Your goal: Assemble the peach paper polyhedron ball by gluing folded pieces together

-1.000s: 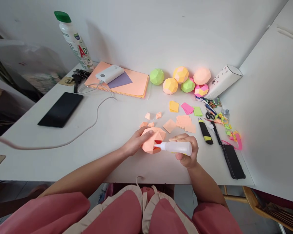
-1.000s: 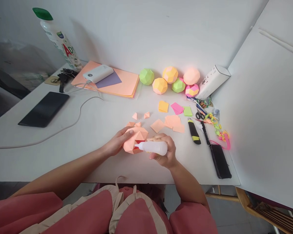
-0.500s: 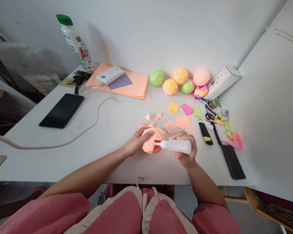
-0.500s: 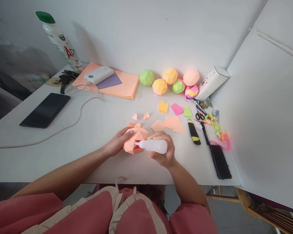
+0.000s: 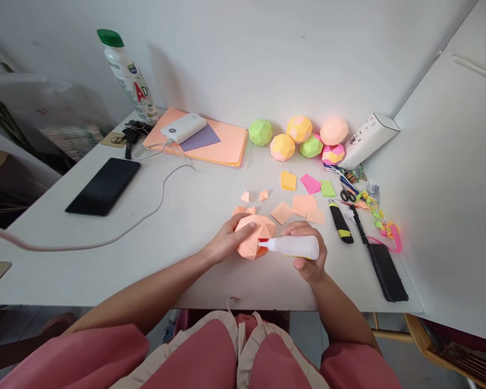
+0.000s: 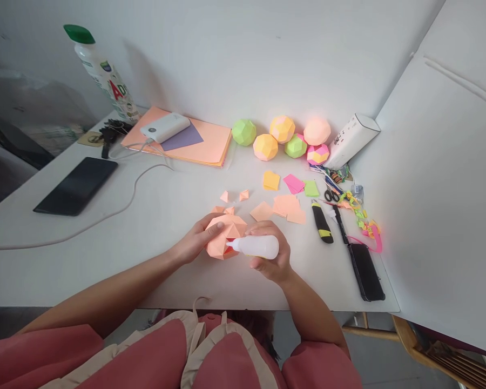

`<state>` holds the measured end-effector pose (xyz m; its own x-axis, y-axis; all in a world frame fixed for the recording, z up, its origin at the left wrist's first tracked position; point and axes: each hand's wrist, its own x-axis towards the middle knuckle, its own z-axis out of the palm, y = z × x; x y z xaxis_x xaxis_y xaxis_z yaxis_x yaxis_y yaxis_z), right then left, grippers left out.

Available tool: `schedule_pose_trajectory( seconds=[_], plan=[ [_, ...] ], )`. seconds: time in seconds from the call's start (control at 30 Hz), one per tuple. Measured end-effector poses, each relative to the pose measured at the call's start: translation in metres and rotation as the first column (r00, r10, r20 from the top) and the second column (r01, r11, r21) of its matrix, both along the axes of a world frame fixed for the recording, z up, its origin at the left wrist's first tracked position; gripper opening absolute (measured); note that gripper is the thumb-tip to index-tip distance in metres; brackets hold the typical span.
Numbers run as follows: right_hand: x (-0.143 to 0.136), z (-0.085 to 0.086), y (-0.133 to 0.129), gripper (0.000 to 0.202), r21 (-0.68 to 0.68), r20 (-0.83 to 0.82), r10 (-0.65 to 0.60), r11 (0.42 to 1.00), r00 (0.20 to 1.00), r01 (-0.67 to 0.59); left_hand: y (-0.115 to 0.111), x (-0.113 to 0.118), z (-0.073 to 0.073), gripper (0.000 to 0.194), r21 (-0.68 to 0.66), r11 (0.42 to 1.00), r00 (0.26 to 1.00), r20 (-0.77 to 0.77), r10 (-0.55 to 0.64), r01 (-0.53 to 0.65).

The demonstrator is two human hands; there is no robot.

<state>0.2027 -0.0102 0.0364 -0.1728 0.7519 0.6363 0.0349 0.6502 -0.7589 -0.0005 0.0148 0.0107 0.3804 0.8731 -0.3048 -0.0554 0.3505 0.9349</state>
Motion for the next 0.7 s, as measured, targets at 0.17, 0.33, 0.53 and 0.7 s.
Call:
schedule_pose_trajectory(
  seconds=[0.17,0.33,0.53,0.7],
  plan=[
    [0.0,-0.002,0.001,0.038,-0.031,-0.032,-0.009,0.999,0.999,0.008,0.0,0.0,0.001,0.07,-0.02,1.0,1.0,-0.017,0.001,-0.001],
    [0.0,-0.005,0.003,0.037,-0.049,-0.028,-0.019,0.999,0.999,0.018,0.001,-0.001,0.001,0.072,-0.028,1.0,1.0,-0.026,0.007,-0.008],
    [0.0,-0.008,0.004,0.037,-0.081,-0.061,-0.01,0.997,0.998,0.005,0.001,-0.001,-0.001,0.074,-0.009,1.0,0.999,-0.038,0.02,-0.02],
    [0.002,-0.013,0.005,0.037,-0.107,-0.083,-0.002,0.994,0.997,-0.007,0.002,-0.001,-0.003,0.071,-0.011,1.0,1.0,-0.005,0.023,-0.023]
  ],
)
